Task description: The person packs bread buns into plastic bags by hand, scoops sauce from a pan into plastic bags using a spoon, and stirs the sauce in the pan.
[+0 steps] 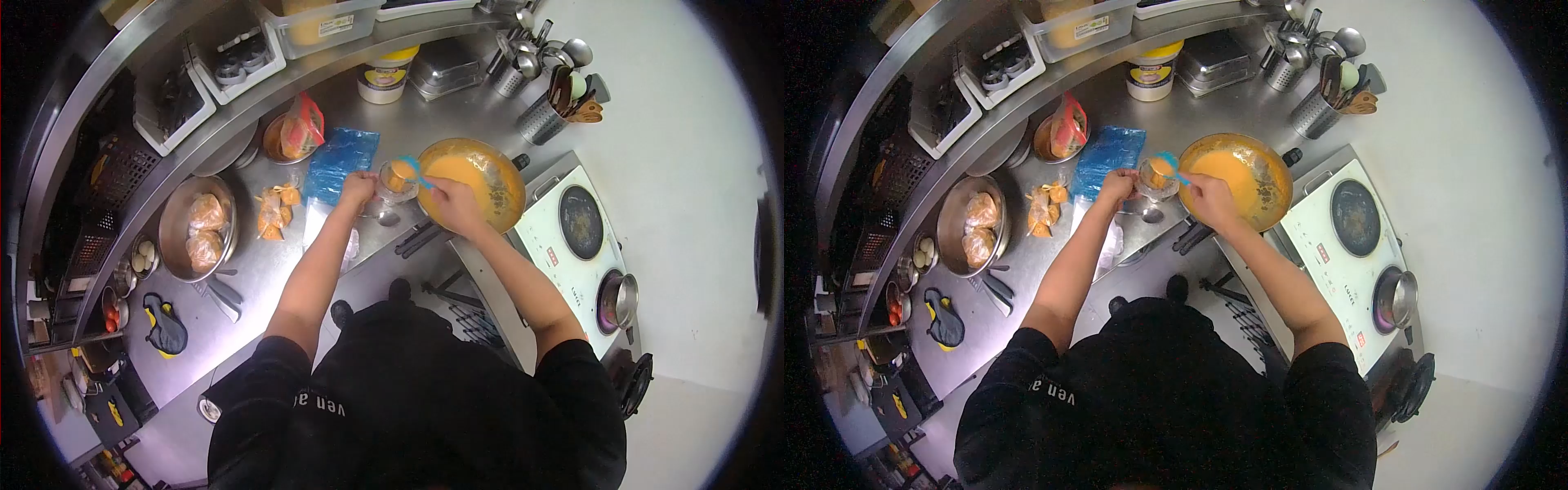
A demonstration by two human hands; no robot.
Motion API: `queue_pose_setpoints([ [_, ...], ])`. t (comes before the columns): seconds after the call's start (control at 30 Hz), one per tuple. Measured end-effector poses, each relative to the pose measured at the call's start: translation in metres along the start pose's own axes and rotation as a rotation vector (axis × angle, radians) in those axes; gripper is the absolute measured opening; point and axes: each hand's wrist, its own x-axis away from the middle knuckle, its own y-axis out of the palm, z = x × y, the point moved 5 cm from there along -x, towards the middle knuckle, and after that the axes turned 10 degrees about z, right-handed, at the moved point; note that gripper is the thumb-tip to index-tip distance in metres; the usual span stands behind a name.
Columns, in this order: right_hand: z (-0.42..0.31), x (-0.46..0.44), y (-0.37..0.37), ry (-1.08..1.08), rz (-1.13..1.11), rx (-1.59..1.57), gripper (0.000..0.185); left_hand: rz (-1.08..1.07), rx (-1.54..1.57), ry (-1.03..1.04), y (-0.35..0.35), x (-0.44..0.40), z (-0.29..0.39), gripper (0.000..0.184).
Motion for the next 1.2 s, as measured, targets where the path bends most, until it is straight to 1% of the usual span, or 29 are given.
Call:
queue_pose_setpoints([
  [0.07, 0.022, 0.006, 0.007, 0.686, -0.032, -0.703, 0.03, 0.016, 0.014, 0.013, -0.003, 0.001, 0.007, 0.015],
  [0.1, 0.029, 0.013, -0.001, 0.697, -0.038, -0.69, 0.03, 0.008, 0.022, -0.001, 0.004, 0.01, 0.005, 0.015],
  [0.17, 0.054, 0.02, -0.006, 0.854, 0.0, -0.789, 0.032, 0.082, -0.043, 0.099, 0.0, 0.012, 0.014, 0.014],
  [0.2, 0.064, 0.025, -0.008, 0.854, 0.005, -0.791, 0.032, 0.08, -0.046, 0.102, -0.001, 0.008, 0.014, 0.014],
  [0.27, 0.078, 0.028, -0.017, 0.529, 0.014, -0.153, 0.031, 0.12, -0.165, 0.256, -0.001, -0.001, 0.019, 0.014],
  [0.3, 0.083, 0.032, -0.014, 0.535, 0.019, -0.151, 0.031, 0.112, -0.168, 0.258, -0.001, 0.002, 0.022, 0.014],
  [0.37, 0.096, 0.04, 0.0, 0.542, -0.224, 0.162, 0.037, 0.167, -0.364, 0.499, 0.001, 0.009, 0.04, 0.012],
  [0.4, 0.102, 0.045, 0.006, 0.552, -0.217, 0.162, 0.037, 0.156, -0.367, 0.504, 0.003, 0.019, 0.049, 0.012],
  [0.47, 0.109, 0.051, 0.022, 0.521, -0.267, 0.167, 0.033, 0.202, -0.453, 0.645, 0.002, 0.047, 0.075, 0.011],
  [0.5, 0.107, 0.052, 0.022, 0.532, -0.259, 0.167, 0.033, 0.19, -0.455, 0.651, 0.003, 0.051, 0.078, 0.011],
  [0.57, 0.104, 0.055, 0.025, 0.485, -0.368, 0.245, 0.03, 0.173, -0.468, 0.681, 0.004, 0.059, 0.086, 0.01],
  [0.67, 0.112, 0.059, 0.029, 0.458, -0.365, 0.333, 0.025, 0.176, -0.45, 0.732, 0.005, 0.063, 0.088, 0.01],
  [0.77, 0.091, 0.053, 0.01, 0.416, -0.419, 0.412, 0.023, 0.157, -0.435, 0.733, 0.004, 0.062, 0.086, 0.011],
  [0.8, 0.089, 0.051, 0.007, 0.416, -0.42, 0.411, 0.023, 0.157, -0.436, 0.733, 0.003, 0.059, 0.083, 0.011],
  [0.87, 0.089, 0.05, 0.0, 0.543, -0.391, 0.379, 0.021, 0.083, -0.504, 0.777, 0.004, 0.054, 0.079, 0.011],
  [0.9, 0.079, 0.044, -0.004, 0.542, -0.391, 0.376, 0.021, 0.083, -0.506, 0.777, 0.005, 0.052, 0.082, 0.011],
  [0.97, 0.036, 0.018, -0.015, 0.377, -0.163, 0.183, 0.027, -0.012, -0.374, 0.581, 0.01, 0.049, 0.083, 0.014],
  [1.0, 0.015, 0.006, -0.013, 0.263, -0.118, 0.127, 0.034, -0.022, -0.38, 0.582, 0.011, 0.05, 0.084, 0.014],
  [1.03, -0.005, -0.006, -0.009, 0.154, -0.069, 0.075, 0.042, -0.033, -0.379, 0.696, 0.012, 0.053, 0.09, 0.013],
  [1.07, -0.003, -0.012, 0.011, 0.182, -0.114, 0.052, 0.071, -0.055, -0.371, 0.812, 0.018, 0.055, 0.097, 0.013],
  [1.1, -0.025, -0.016, 0.005, 0.097, -0.125, 0.091, 0.097, -0.064, -0.366, 0.806, 0.021, 0.062, 0.106, 0.012],
  [1.13, -0.017, -0.021, 0.024, 0.093, -0.071, 0.093, 0.111, -0.094, -0.359, 0.804, 0.023, 0.072, 0.116, 0.011],
  [1.17, -0.014, -0.027, 0.032, 0.135, 0.022, 0.093, 0.11, -0.09, -0.324, 0.815, 0.023, 0.07, 0.12, 0.01],
  [1.2, -0.017, -0.03, 0.026, 0.271, -0.018, 0.047, 0.099, -0.129, -0.247, 0.764, 0.023, 0.09, 0.135, 0.009],
])
